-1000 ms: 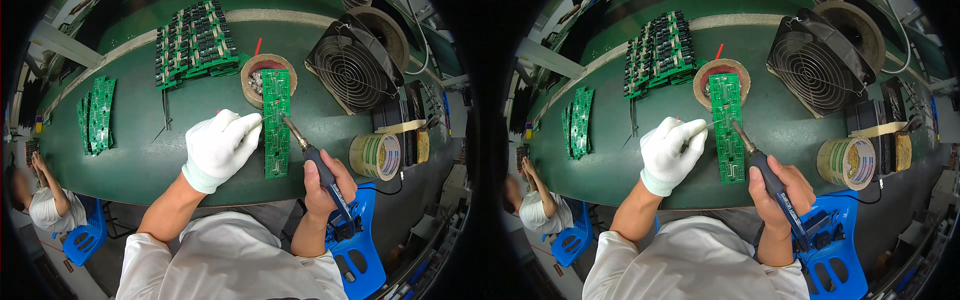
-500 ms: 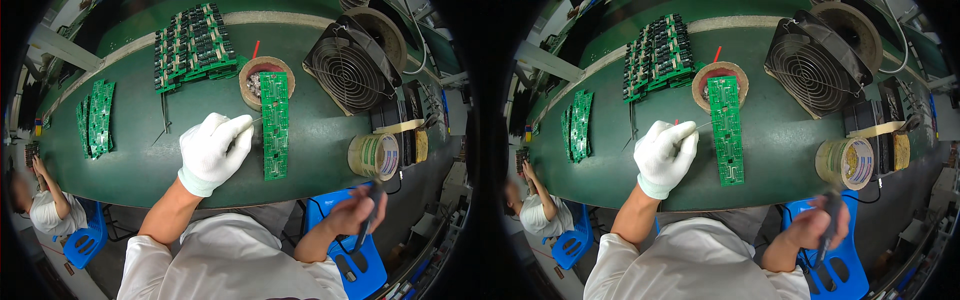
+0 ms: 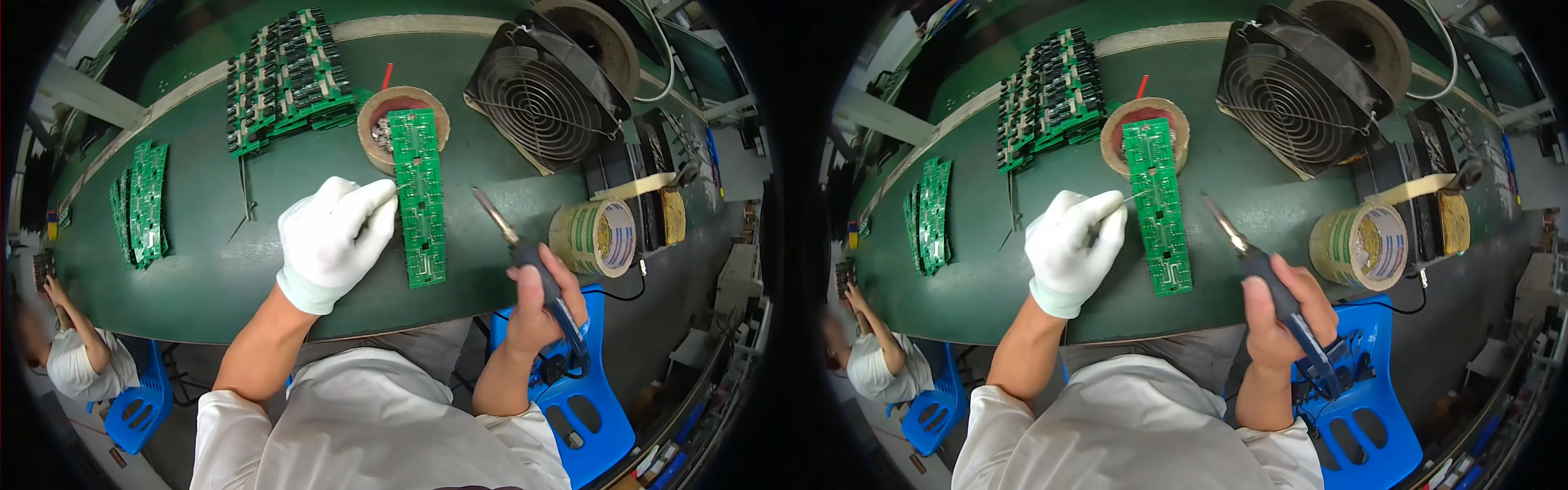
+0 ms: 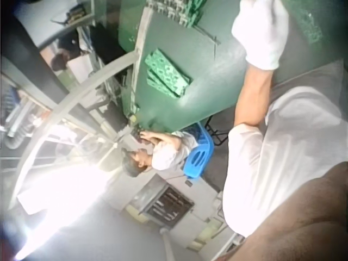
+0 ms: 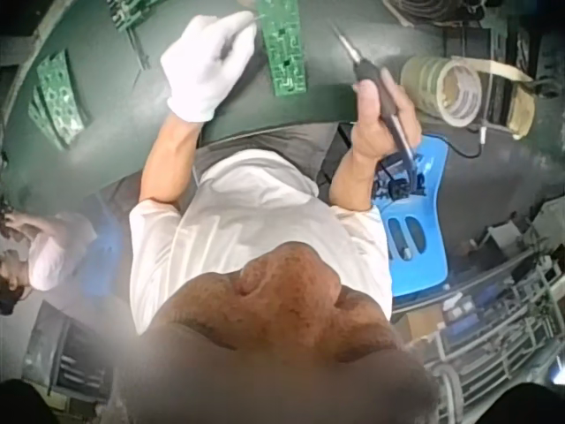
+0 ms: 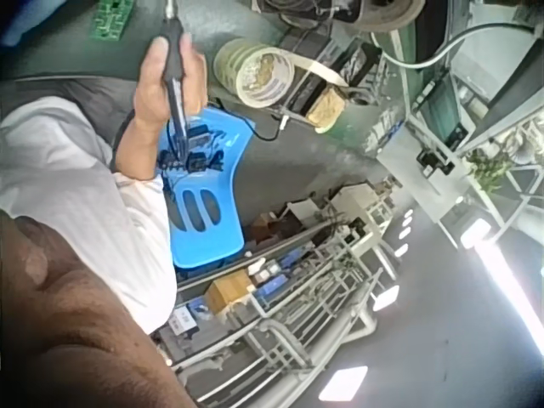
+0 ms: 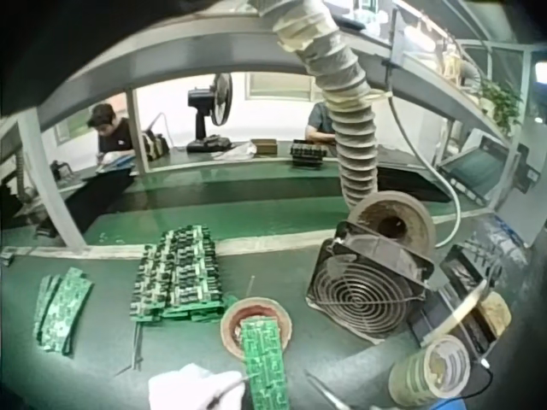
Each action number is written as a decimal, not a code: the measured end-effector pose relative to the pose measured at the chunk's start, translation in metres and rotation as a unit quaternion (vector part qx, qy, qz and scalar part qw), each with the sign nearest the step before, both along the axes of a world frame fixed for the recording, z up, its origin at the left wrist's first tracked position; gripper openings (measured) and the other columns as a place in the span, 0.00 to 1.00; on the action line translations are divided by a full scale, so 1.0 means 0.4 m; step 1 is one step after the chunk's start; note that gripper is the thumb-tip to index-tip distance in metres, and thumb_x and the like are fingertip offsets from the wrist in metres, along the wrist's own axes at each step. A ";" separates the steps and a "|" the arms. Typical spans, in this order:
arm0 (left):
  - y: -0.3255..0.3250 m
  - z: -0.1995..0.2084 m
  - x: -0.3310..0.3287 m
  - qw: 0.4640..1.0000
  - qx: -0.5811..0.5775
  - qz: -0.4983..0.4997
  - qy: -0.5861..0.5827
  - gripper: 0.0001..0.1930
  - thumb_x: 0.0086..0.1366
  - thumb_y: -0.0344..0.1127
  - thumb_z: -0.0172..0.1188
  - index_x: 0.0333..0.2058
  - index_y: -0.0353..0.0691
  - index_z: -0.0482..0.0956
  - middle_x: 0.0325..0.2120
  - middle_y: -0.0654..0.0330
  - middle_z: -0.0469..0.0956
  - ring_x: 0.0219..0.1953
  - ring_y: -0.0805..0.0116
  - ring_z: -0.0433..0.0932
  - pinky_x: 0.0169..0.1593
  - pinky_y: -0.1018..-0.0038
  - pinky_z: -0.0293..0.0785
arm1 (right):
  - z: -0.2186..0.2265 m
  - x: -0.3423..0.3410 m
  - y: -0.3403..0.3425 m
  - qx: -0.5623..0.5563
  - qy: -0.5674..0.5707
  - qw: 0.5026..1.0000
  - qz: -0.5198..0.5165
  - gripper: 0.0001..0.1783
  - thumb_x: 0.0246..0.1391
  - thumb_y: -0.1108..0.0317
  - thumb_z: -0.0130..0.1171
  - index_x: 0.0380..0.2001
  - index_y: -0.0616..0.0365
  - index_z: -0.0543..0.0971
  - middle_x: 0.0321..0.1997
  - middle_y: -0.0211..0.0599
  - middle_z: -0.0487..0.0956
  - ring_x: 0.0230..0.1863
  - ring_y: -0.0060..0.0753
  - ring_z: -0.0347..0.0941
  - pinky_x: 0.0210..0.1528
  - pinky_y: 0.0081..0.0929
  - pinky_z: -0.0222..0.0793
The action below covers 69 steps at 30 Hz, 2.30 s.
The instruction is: Soldering electronic components onto a printed circuit board.
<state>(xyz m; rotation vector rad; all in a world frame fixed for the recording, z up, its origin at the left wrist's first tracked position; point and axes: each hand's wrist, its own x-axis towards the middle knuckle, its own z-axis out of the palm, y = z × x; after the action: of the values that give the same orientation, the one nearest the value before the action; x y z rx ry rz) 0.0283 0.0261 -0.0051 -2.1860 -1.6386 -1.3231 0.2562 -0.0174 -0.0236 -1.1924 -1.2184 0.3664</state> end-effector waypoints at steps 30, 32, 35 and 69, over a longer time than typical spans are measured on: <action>-0.008 -0.003 -0.018 0.999 -0.025 -0.023 -0.015 0.13 0.47 0.25 0.67 0.34 0.44 0.84 0.22 0.67 0.72 0.16 0.71 0.66 0.21 0.75 0.63 | 0.037 -0.053 0.039 0.007 -0.127 0.990 0.058 0.13 0.41 0.75 0.68 0.34 0.66 0.82 0.24 0.43 0.81 0.19 0.30 0.72 0.24 0.20 0.69; -0.008 -0.003 -0.017 0.999 -0.020 -0.018 -0.030 0.13 0.47 0.25 0.67 0.34 0.44 0.84 0.22 0.66 0.73 0.16 0.71 0.66 0.21 0.75 0.63 | 0.024 -0.032 0.026 0.012 -0.120 0.991 0.053 0.14 0.45 0.74 0.65 0.37 0.69 0.82 0.26 0.45 0.81 0.19 0.29 0.74 0.24 0.19 0.70; -0.014 0.006 -0.022 0.999 -0.012 -0.011 -0.040 0.14 0.46 0.24 0.67 0.34 0.44 0.84 0.22 0.66 0.73 0.17 0.71 0.67 0.21 0.75 0.64 | -0.024 0.040 -0.004 0.165 -0.003 0.985 -0.044 0.18 0.53 0.72 0.60 0.47 0.66 0.78 0.33 0.48 0.81 0.24 0.30 0.75 0.28 0.19 0.71; 0.076 0.049 -0.034 0.996 0.010 0.024 0.085 0.13 0.51 0.32 0.68 0.38 0.47 0.82 0.23 0.67 0.71 0.17 0.68 0.68 0.23 0.74 0.65 | 0.033 -0.087 0.129 -0.031 -0.062 0.995 0.070 0.16 0.46 0.74 0.70 0.40 0.68 0.83 0.24 0.40 0.82 0.21 0.26 0.76 0.28 0.17 0.71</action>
<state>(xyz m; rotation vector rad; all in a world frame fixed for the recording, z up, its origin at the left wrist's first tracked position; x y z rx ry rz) 0.0149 0.0567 0.0146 -2.1662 -1.5982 -1.1009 0.2214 0.0342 -0.0104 -1.1993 -1.4109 0.4422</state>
